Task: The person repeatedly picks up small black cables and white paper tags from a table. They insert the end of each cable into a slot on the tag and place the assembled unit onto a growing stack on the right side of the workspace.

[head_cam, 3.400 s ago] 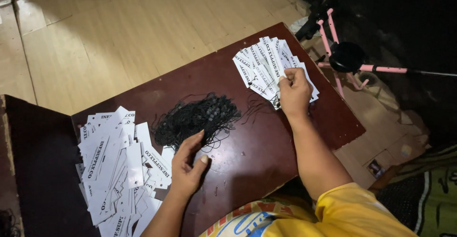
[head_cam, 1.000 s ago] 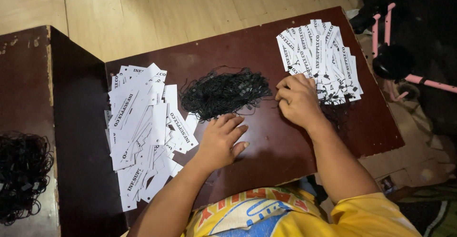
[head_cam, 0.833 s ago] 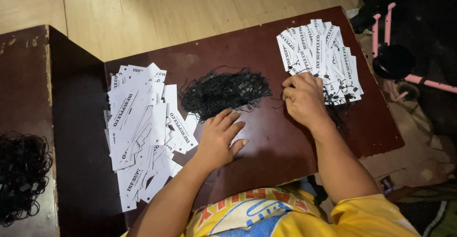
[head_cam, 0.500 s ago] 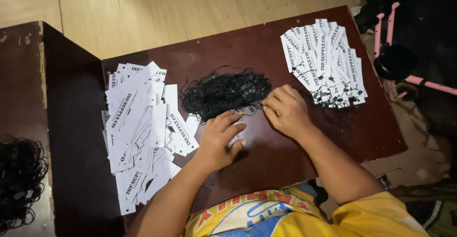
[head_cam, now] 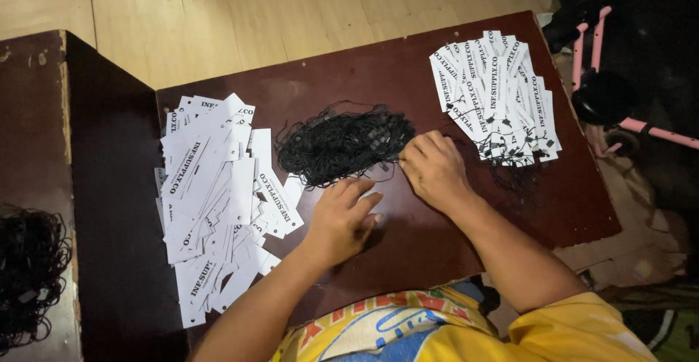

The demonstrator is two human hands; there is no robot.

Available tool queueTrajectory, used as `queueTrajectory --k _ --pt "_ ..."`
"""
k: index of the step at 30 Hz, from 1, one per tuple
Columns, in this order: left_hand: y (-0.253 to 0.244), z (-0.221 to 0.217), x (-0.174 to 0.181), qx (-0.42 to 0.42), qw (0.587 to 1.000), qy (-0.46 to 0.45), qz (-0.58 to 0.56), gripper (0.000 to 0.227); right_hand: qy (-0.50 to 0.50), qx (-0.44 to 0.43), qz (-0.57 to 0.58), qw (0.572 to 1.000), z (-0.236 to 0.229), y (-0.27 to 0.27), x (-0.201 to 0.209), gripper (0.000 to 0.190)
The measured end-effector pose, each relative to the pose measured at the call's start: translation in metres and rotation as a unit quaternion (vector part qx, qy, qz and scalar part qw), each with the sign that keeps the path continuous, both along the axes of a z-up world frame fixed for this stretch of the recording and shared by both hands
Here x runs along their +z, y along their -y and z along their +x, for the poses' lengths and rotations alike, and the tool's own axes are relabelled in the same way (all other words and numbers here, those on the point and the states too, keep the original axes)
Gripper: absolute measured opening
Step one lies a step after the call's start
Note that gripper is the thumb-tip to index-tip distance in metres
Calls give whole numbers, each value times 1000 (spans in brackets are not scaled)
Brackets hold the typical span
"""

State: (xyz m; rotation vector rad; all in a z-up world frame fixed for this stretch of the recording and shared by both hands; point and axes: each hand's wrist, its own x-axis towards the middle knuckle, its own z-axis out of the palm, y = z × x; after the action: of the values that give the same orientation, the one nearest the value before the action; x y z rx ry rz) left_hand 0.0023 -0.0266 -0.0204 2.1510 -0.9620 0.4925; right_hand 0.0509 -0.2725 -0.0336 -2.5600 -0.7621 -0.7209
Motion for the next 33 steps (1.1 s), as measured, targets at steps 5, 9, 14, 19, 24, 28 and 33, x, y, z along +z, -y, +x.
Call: queueTrajectory --k 5,9,14,19,24,28,33 --pt "18 0 -14 45 998 4 37 19 3 11 -20 1000 -2 2 3 12" --pt "33 15 -22 62 997 -12 42 17 -2 9 -8 1000 -3 -1 7 10" --pt "33 15 -21 77 993 59 61 19 -9 11 -2 1000 1 5 -2 11" --pt "21 16 -17 95 990 49 91 26 -9 14 -7 1000 1 2 1 10" --pt "21 15 -15 109 988 68 89 28 -15 -4 -8 1000 -1 4 0 9" --pt "19 15 -11 112 988 65 90 28 -29 -3 2 1000 -1 5 1 6" --pt "16 15 -3 94 992 52 70 26 -21 -2 0 1000 3 9 -11 9"
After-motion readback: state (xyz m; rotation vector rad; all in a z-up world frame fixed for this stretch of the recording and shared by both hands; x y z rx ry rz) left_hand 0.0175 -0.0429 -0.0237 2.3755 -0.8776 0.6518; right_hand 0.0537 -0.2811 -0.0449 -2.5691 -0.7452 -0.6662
